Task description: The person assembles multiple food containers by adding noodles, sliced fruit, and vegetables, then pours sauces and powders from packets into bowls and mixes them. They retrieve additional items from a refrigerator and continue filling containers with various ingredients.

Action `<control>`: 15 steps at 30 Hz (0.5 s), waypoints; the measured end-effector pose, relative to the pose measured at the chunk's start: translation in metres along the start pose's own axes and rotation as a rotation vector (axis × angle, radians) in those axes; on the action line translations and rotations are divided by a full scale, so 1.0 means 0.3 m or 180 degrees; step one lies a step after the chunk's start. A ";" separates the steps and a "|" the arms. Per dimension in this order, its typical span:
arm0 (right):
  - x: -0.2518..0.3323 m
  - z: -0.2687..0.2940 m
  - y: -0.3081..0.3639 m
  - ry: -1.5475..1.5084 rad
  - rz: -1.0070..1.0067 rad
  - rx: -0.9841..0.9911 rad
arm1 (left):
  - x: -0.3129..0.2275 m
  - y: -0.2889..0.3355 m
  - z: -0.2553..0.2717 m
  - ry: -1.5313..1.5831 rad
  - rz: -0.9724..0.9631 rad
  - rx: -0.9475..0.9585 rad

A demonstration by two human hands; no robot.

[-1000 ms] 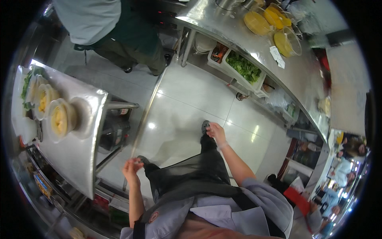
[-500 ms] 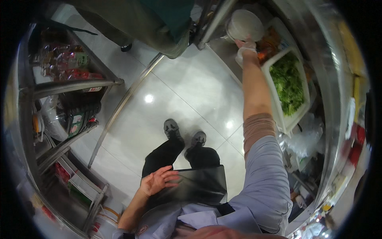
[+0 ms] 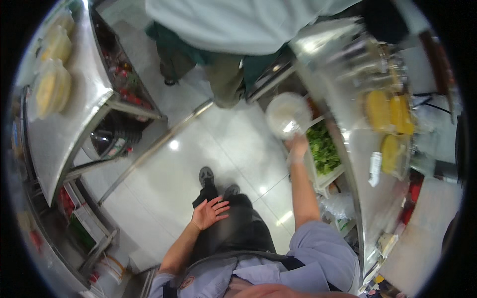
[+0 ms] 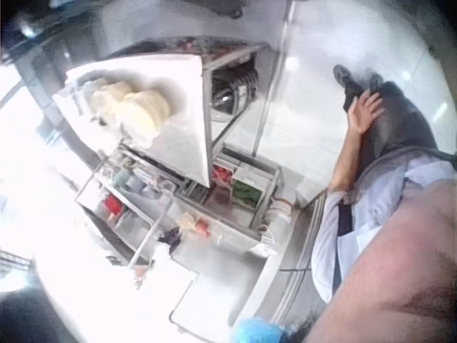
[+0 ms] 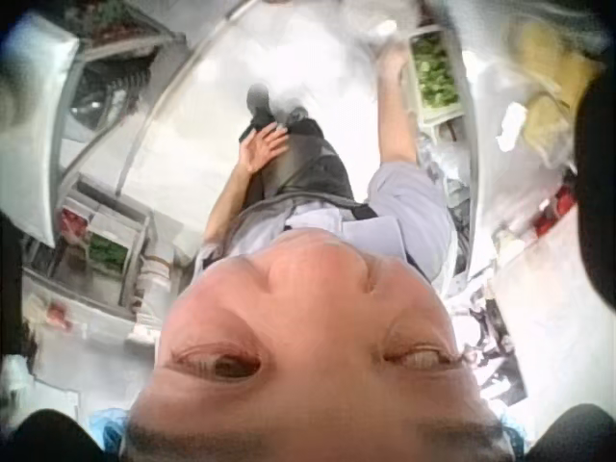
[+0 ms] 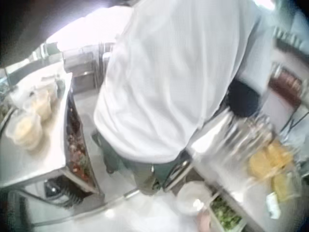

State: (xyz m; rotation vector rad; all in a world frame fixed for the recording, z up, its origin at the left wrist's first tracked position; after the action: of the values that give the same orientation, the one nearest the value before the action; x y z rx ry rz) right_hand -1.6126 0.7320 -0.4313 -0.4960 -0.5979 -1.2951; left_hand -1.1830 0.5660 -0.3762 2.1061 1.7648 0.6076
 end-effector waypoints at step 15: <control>1.604 0.691 0.996 -0.0307 0.2368 0.2442 | -0.262 0.838 -0.850 -0.1849 -0.0409 -0.1158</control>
State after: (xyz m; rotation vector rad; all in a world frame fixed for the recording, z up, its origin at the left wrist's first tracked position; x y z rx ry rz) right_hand -1.2694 0.5750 0.0394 -0.1044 -0.8301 -0.2846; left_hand -1.1137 0.4374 -0.0401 1.6793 1.3295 0.2202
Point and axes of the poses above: each hand's wrist, its own y-axis away from the middle knuckle, its own z-axis out of the back of the hand, x = y × z, the point moved 2 cm from there along -y, towards the middle knuckle, and after that the axes turned 2 degrees about x, right-handed, at the moved point
